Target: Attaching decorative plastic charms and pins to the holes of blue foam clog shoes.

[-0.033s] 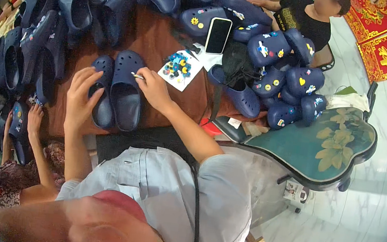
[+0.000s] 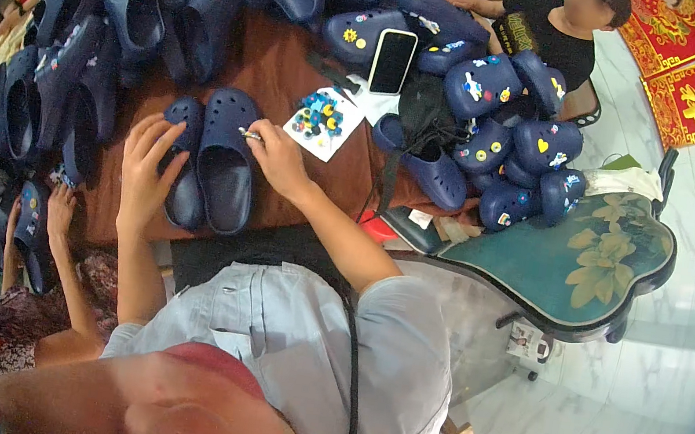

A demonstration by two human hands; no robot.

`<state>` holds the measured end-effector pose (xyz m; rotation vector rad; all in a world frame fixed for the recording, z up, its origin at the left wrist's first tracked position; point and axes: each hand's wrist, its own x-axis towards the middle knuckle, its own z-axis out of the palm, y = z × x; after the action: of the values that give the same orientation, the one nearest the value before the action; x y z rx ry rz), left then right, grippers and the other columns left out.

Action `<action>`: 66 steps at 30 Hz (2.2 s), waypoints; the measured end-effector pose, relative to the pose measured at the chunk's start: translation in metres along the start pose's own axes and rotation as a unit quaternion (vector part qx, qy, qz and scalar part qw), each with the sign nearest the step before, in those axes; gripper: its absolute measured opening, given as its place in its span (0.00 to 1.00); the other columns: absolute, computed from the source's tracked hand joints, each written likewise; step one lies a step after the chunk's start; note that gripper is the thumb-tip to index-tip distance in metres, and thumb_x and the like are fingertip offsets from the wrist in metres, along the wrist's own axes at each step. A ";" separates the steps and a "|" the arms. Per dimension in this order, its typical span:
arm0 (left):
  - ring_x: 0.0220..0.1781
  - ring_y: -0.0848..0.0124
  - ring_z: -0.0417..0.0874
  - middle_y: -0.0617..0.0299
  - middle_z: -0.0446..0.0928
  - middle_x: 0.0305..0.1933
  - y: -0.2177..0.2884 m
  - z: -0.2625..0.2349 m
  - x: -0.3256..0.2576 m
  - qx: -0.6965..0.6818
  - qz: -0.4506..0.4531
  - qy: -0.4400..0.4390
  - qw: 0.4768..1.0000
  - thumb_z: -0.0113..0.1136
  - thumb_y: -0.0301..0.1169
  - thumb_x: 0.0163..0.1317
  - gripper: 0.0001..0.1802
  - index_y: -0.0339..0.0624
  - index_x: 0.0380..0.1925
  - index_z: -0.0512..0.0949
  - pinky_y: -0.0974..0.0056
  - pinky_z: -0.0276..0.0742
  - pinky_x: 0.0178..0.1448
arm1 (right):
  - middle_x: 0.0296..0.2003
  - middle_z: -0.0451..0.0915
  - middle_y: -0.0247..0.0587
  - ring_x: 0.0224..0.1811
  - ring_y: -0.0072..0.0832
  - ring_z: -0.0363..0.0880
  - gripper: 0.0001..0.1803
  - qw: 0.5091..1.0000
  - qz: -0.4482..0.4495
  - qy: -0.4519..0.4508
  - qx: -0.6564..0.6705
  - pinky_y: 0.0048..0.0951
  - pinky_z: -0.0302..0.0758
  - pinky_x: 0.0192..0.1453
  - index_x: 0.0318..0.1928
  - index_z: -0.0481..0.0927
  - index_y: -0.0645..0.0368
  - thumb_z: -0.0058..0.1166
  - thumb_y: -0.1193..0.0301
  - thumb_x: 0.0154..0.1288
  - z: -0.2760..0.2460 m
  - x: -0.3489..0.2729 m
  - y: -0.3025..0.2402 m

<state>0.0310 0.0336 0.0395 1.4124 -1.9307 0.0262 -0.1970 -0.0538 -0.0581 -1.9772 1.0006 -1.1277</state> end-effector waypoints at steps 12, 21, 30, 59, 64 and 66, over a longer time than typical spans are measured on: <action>0.65 0.59 0.72 0.61 0.75 0.55 -0.031 0.087 -0.032 0.152 -0.042 0.027 0.987 0.74 0.39 0.49 0.31 0.53 0.57 0.79 0.49 0.63 0.67 | 0.35 0.80 0.37 0.39 0.27 0.77 0.06 0.998 0.012 0.055 -0.001 0.26 0.72 0.44 0.39 0.84 0.62 0.64 0.77 0.61 -0.021 0.021 0.017; 0.59 0.64 0.75 0.67 0.77 0.51 -0.039 0.098 -0.039 0.139 -0.047 0.081 0.986 0.73 0.30 0.42 0.29 0.51 0.51 0.82 0.52 0.65 0.63 | 0.37 0.83 0.40 0.39 0.29 0.81 0.06 0.998 -0.018 0.059 -0.009 0.28 0.75 0.45 0.40 0.85 0.63 0.65 0.76 0.61 0.012 0.069 0.034; 0.58 0.65 0.76 0.67 0.77 0.50 -0.040 0.099 -0.037 0.138 -0.048 0.090 0.985 0.72 0.31 0.42 0.28 0.51 0.50 0.82 0.53 0.65 0.63 | 0.39 0.81 0.45 0.44 0.43 0.78 0.06 0.969 -0.168 0.049 -0.176 0.41 0.75 0.49 0.38 0.84 0.62 0.64 0.79 0.58 0.041 0.085 0.046; 0.58 0.66 0.75 0.67 0.77 0.49 -0.034 0.093 -0.035 0.139 -0.059 0.059 0.987 0.71 0.28 0.43 0.27 0.49 0.50 0.83 0.51 0.64 0.63 | 0.38 0.78 0.45 0.48 0.44 0.73 0.08 0.886 -0.265 -0.133 -0.357 0.43 0.71 0.50 0.32 0.84 0.64 0.53 0.75 0.57 0.035 0.098 0.018; 0.59 0.65 0.75 0.67 0.78 0.49 -0.034 0.096 -0.036 0.138 -0.054 0.061 0.987 0.70 0.27 0.43 0.28 0.49 0.51 0.83 0.52 0.64 0.62 | 0.40 0.80 0.46 0.48 0.44 0.73 0.09 0.872 -0.265 -0.154 -0.382 0.45 0.70 0.50 0.31 0.84 0.65 0.53 0.74 0.57 0.036 0.102 0.018; 0.59 0.64 0.75 0.66 0.78 0.49 -0.037 0.097 -0.035 0.141 -0.053 0.067 0.986 0.70 0.27 0.44 0.28 0.49 0.51 0.83 0.52 0.64 0.62 | 0.40 0.80 0.47 0.49 0.44 0.73 0.09 0.865 -0.261 -0.158 -0.398 0.45 0.70 0.50 0.30 0.84 0.65 0.52 0.74 0.57 0.038 0.102 0.015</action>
<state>0.0142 0.0075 -0.0654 1.6519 -1.7890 0.3493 -0.1326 -0.1418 -0.0453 -3.1210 0.8350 -0.6098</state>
